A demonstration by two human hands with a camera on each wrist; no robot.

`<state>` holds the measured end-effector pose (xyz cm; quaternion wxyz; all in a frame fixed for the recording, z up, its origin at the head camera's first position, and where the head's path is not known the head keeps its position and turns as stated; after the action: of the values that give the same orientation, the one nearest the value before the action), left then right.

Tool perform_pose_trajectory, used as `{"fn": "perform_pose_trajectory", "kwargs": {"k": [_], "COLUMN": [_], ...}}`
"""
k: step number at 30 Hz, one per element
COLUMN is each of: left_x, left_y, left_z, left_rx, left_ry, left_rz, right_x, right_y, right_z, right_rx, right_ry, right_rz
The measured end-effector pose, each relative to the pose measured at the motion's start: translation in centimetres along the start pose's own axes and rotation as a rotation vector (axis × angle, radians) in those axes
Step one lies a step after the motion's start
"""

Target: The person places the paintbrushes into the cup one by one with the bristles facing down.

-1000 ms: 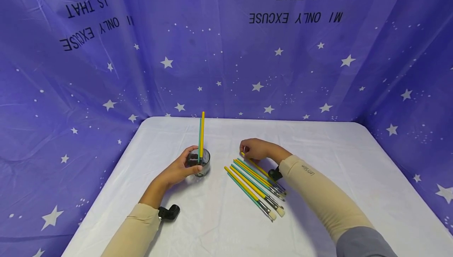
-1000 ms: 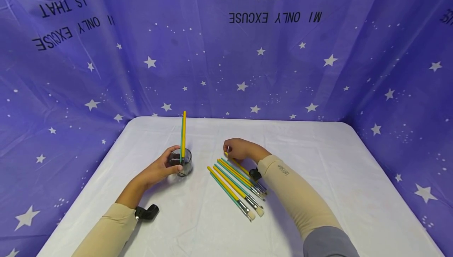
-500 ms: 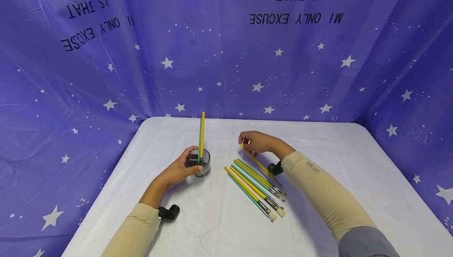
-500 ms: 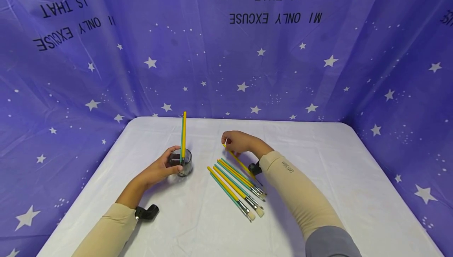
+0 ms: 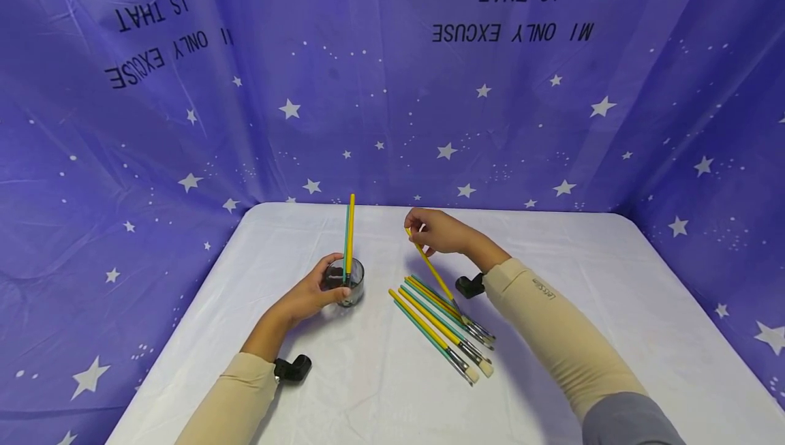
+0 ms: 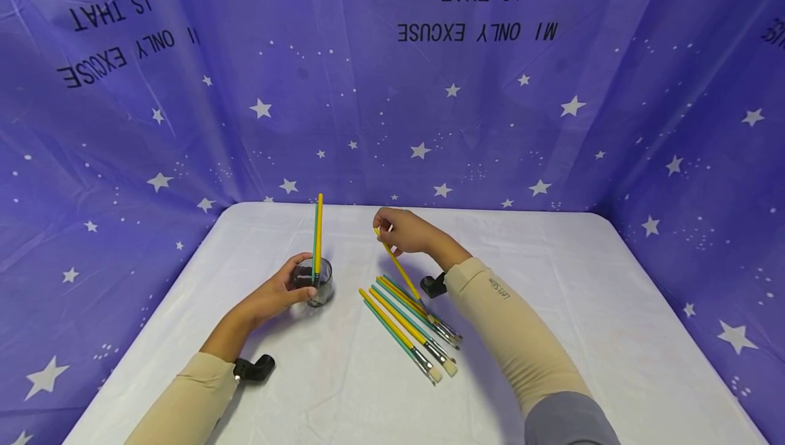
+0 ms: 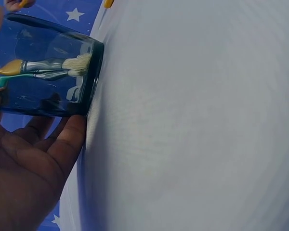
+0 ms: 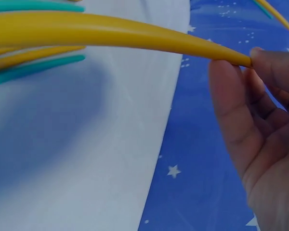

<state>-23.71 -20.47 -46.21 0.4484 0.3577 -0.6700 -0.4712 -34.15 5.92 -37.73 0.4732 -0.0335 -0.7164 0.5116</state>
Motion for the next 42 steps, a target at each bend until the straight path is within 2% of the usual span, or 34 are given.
{"fn": "perform_pose_trajectory", "kwargs": {"k": [7, 15, 21, 27, 35, 42], "left_x": [0.0, 0.1, 0.1, 0.1, 0.0, 0.1], "left_y": [0.1, 0.1, 0.1, 0.0, -0.1, -0.2], "left_z": [-0.1, -0.1, -0.1, 0.0, 0.1, 0.0], "left_rx": [0.000, 0.006, -0.001, -0.009, 0.007, 0.007], "left_ry": [-0.003, -0.004, 0.000, -0.002, 0.004, 0.004], "left_rz": [0.002, -0.002, 0.003, 0.003, 0.001, 0.015], "right_x": [0.7, 1.5, 1.9, 1.7, 1.6, 0.7], "right_y": [-1.5, -2.7, -3.8, -4.6, -6.4, -6.9], "right_z": [0.8, 1.8, 1.9, 1.9, 2.1, 2.3], "right_rx": [0.035, 0.076, 0.103, 0.115, 0.225, 0.233], "right_ry": [0.106, 0.308, 0.436, 0.484, 0.595, 0.638], "right_rz": [0.074, 0.206, 0.288, 0.330, 0.447, 0.568]}}
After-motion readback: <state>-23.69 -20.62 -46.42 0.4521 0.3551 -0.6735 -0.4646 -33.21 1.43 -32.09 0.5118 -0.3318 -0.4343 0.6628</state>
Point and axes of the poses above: each hand's wrist, its own z-axis towards the middle knuckle, its own x-axis out of the back of the hand, y = z × x, the point moved 4 cm from there along z, towards the middle knuckle, and after that the axes turned 3 degrees about x, right-handed, at the moved point
